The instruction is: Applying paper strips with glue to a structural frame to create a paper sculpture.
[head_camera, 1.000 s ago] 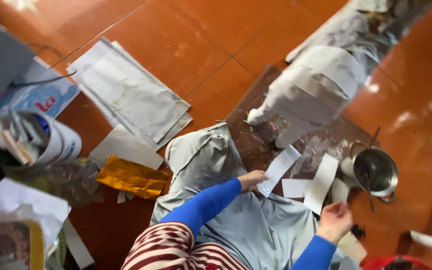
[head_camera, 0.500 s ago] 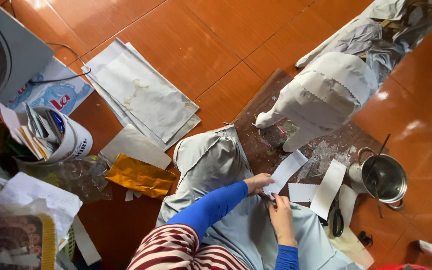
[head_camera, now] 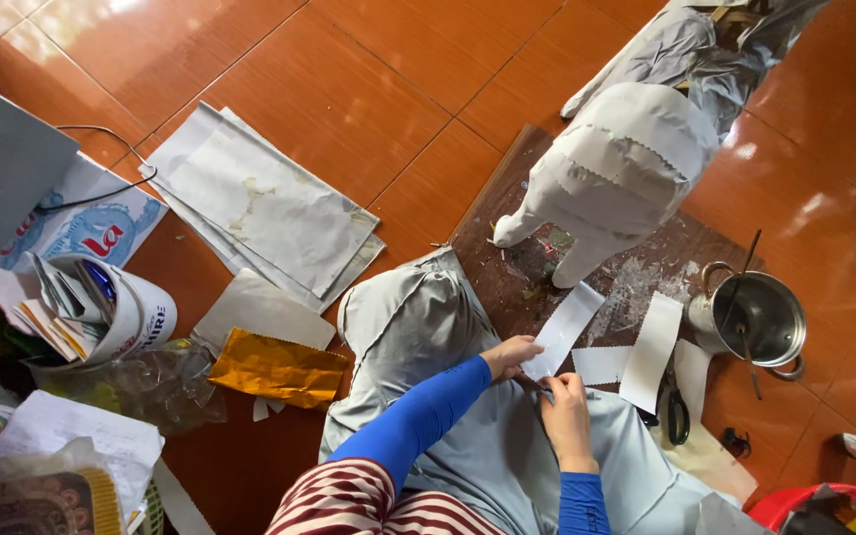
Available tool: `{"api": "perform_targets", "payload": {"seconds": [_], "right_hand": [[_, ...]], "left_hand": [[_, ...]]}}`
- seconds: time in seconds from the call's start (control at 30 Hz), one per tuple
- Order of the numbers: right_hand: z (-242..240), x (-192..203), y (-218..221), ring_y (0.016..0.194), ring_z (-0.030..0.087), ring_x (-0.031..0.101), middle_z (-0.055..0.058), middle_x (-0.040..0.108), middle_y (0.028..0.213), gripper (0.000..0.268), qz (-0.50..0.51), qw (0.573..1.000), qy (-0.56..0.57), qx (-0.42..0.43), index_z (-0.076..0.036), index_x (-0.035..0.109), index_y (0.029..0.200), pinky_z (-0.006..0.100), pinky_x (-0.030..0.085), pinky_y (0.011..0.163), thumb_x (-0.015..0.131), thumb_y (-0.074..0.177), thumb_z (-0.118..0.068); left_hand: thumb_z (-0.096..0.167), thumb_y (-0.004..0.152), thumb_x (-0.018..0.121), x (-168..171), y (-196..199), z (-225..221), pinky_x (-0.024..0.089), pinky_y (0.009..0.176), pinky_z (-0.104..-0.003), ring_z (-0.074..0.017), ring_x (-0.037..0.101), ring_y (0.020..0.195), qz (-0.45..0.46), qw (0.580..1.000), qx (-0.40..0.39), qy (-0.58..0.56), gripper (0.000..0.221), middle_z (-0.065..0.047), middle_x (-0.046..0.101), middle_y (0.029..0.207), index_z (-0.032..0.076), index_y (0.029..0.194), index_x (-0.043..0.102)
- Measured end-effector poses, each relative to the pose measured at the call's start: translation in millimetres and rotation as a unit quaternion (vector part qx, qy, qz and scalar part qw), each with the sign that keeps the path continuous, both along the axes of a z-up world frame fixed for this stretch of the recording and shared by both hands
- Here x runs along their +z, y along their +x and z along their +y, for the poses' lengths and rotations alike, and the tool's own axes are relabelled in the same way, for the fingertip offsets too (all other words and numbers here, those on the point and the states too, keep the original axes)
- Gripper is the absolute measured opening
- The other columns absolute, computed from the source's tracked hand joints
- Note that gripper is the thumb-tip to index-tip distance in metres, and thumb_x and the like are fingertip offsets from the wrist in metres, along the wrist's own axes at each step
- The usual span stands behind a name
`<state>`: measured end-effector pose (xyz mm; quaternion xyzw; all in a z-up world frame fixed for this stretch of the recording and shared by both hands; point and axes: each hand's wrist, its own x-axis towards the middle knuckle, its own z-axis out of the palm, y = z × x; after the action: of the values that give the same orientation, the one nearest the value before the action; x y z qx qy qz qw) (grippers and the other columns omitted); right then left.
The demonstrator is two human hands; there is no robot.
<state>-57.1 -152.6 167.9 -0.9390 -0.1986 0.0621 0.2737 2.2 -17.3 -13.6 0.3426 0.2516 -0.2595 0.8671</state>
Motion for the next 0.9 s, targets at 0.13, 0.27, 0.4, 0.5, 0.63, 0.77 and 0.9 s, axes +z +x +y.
{"api": "perform_targets", "payload": {"seconds": [0.13,0.27,0.4,0.5,0.63,0.77,0.9], "right_hand": [[-1.0,-7.2,1.9,0.098,0.034,0.064,0.014,0.061,0.106,0.021,-0.012,1.0,0.009,0.002,-0.005,0.072,0.102,0.042,0.054,0.081,0.075,0.081,-0.004],[-3.4,-14.7,1.4,0.098,0.034,0.064,0.012,0.063,0.105,0.012,-0.033,0.999,0.019,-0.008,-0.005,0.073,0.098,0.043,0.053,0.082,0.072,0.086,-0.007],[-0.3,-7.3,1.4,0.1,0.035,0.064,0.013,0.062,0.105,0.009,-0.036,0.999,0.012,-0.01,-0.004,0.072,0.097,0.044,0.053,0.084,0.069,0.089,-0.007],[-1.3,-10.9,2.4,0.101,0.036,0.063,0.014,0.062,0.106,0.009,-0.034,0.999,0.013,-0.006,-0.003,0.071,0.097,0.045,0.053,0.084,0.068,0.089,-0.007],[-1.7,-13.0,1.9,0.101,0.036,0.064,0.013,0.063,0.106,0.009,-0.031,0.999,0.014,-0.012,-0.004,0.071,0.097,0.045,0.053,0.084,0.067,0.089,-0.007],[-0.3,-10.3,3.2,0.101,0.035,0.064,0.013,0.063,0.106,0.008,-0.019,1.0,0.006,-0.017,-0.003,0.07,0.096,0.045,0.053,0.084,0.067,0.09,-0.008],[0.7,-5.1,1.4,0.099,0.035,0.064,0.013,0.063,0.106,0.008,-0.001,1.0,-0.002,-0.022,-0.003,0.07,0.096,0.045,0.054,0.083,0.067,0.091,-0.009]], "left_hand": [[0.013,0.101,0.058,0.1,1.4,0.3,0.063,0.064,-0.041,-0.0251,0.073,0.084,0.001,1.0,-0.004,0.003,0.024,-0.013,0.069,0.102,0.003,0.122,0.058],[0.014,0.101,0.058,1.5,0.3,1.5,0.063,0.061,-0.04,-0.0248,0.072,0.08,0.006,1.0,-0.016,0.007,0.023,-0.014,0.068,0.101,0.003,0.121,0.057],[0.016,0.102,0.058,8.9,-1.8,4.1,0.064,0.061,-0.038,-0.0234,0.072,0.081,0.004,0.999,-0.037,0.008,0.024,-0.012,0.068,0.102,0.004,0.123,0.056],[0.016,0.103,0.058,-2.3,-0.8,1.1,0.063,0.06,-0.037,-0.0228,0.072,0.08,-0.01,0.999,-0.038,0.011,0.026,-0.012,0.069,0.101,0.002,0.124,0.057],[0.016,0.102,0.058,20.4,-2.4,5.4,0.063,0.059,-0.036,-0.0211,0.072,0.078,0.009,0.998,-0.049,0.035,0.026,-0.011,0.069,0.097,0.002,0.124,0.057],[0.021,0.101,0.059,26.2,-4.4,11.7,0.05,0.047,-0.028,-0.0141,0.066,0.068,0.002,0.993,-0.077,0.089,0.024,-0.004,0.069,0.089,0.008,0.121,0.062],[0.027,0.1,0.06,27.8,-6.8,13.6,0.037,0.039,-0.025,-0.0117,0.06,0.062,-0.024,0.985,-0.107,0.135,0.025,-0.001,0.067,0.086,0.011,0.119,0.064]]}}
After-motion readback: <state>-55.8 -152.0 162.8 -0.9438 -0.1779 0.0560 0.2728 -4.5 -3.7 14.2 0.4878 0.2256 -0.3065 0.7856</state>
